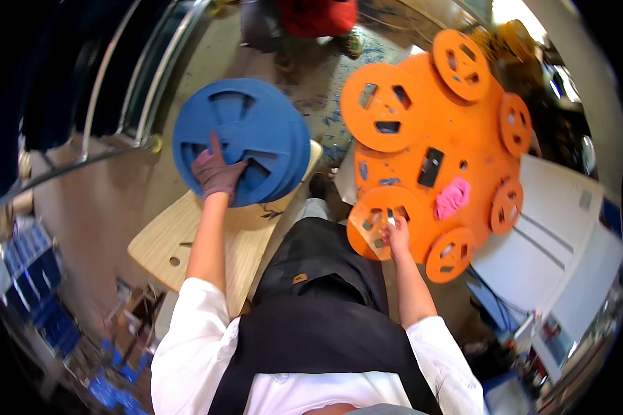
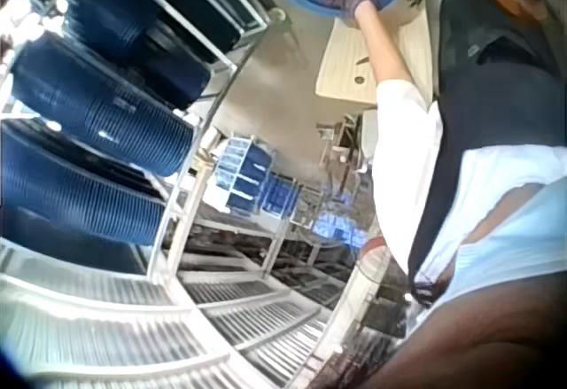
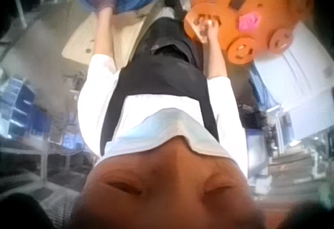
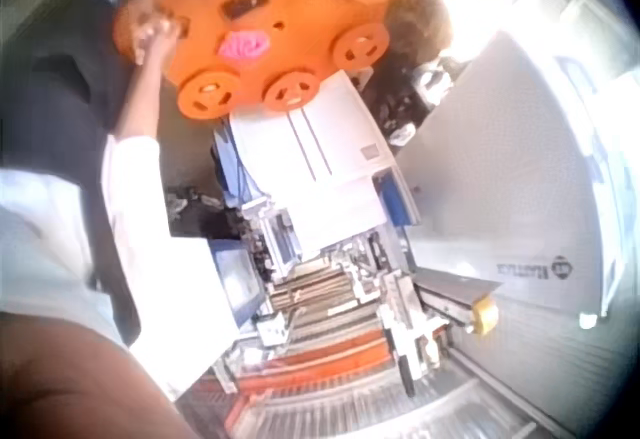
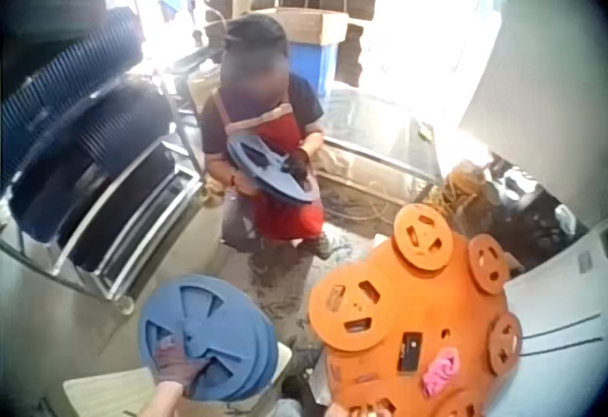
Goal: The person picks up blue plastic spools from a rack and a table, then wipes each spool with a pink cloth. They handle the spools one at a time, rotating them to clean different surfaces, and place the cleaned spools back onto the rack or table.
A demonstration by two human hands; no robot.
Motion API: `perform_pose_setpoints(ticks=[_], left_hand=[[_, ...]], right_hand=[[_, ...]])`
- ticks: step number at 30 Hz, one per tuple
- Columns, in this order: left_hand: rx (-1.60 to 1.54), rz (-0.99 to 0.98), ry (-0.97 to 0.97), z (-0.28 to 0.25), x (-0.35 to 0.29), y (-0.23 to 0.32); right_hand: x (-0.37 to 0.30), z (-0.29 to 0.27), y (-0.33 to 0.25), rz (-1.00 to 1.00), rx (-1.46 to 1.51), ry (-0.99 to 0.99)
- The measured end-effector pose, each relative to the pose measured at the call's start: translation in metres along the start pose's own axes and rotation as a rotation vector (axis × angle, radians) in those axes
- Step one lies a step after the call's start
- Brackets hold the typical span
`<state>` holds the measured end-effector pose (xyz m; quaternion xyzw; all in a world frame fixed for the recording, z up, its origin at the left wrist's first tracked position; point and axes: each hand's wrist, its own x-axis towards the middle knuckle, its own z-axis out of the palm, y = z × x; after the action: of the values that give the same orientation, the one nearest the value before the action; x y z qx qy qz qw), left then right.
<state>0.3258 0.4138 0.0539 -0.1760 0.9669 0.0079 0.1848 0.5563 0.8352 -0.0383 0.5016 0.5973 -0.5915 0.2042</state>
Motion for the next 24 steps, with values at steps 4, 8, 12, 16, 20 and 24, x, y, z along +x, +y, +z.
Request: perform_pose_setpoints(ticks=[4, 8, 12, 16, 20, 24], left_hand=[[-0.028, 0.024, -0.040, -0.002, 0.001, 0.005], [-0.035, -0.047, -0.072, -0.001, -0.006, 0.005], [-0.161, -0.026, -0.010, 0.007, -0.016, -0.006], [-0.271, -0.002, 0.143, -0.001, -0.057, -0.021], [-0.396, 0.056, 0.246, -0.013, -0.108, -0.037], [-0.497, 0.012, 0.253, -0.025, -0.173, -0.056]], right_hand=[[0.003, 0.012, -0.027, 0.047, 0.241, 0.066], [0.029, 0.016, -0.032, 0.061, 0.413, 0.075], [0.057, 0.016, -0.053, -0.065, 0.737, 0.146], [0.052, 0.015, -0.018, 0.106, 0.489, 0.193], [0.013, 0.031, 0.058, -0.031, 0.231, 0.032], [-0.028, 0.028, 0.064, 0.110, 0.269, -0.050]])
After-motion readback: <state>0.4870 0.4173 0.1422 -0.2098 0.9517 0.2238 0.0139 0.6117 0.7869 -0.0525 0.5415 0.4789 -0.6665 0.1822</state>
